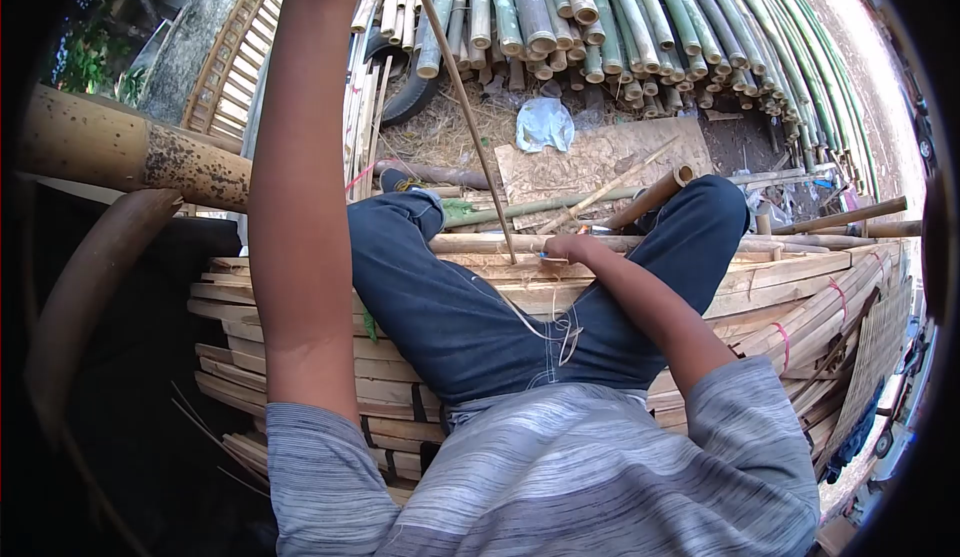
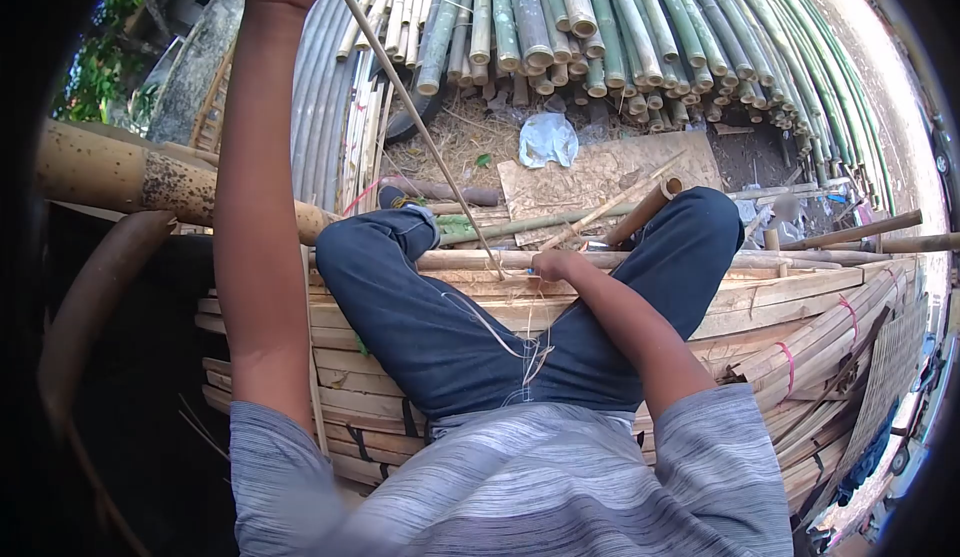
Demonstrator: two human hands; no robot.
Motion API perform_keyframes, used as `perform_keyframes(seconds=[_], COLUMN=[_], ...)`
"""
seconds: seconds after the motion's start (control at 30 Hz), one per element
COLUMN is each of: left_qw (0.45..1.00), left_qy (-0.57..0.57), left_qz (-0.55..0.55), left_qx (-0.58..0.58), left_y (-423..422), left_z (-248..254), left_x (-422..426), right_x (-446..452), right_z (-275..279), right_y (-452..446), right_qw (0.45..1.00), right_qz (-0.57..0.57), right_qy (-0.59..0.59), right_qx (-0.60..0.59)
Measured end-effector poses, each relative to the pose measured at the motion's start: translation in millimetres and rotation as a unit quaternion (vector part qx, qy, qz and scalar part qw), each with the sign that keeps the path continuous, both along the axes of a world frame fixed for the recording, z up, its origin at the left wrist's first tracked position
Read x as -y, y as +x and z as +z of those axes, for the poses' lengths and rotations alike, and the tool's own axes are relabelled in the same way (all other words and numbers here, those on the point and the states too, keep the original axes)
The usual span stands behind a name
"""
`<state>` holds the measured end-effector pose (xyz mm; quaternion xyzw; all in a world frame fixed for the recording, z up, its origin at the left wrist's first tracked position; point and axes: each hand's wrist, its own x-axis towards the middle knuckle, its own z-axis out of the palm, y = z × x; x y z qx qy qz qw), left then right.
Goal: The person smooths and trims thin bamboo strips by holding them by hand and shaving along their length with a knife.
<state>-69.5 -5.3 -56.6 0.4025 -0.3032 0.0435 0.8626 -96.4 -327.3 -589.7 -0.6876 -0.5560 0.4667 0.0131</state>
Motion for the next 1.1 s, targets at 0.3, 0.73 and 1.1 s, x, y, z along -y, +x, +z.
perform_keyframes(seconds=[0.3, 0.73, 1.1], left_qw=[1.0, 0.998, 0.998], left_qy=[-0.015, -0.026, -0.044], left_qz=[0.02, 0.065, 0.048], left_qx=[-0.001, 0.01, 0.015], left_y=[-0.8, -25.8, -19.1], left_z=[-9.5, -11.8, -15.9], left_x=[-26.5, -38.2, -40.8], right_x=[-17.8, -27.1, -26.1], right_z=[99.0, 119.3, 137.9], right_y=[6.2, 52.4, 75.9], right_qw=[0.993, 0.92, 0.913], right_qz=[-0.112, -0.174, -0.35], right_qy=[-0.027, 0.24, 0.183], right_qx=[0.014, 0.255, 0.099])
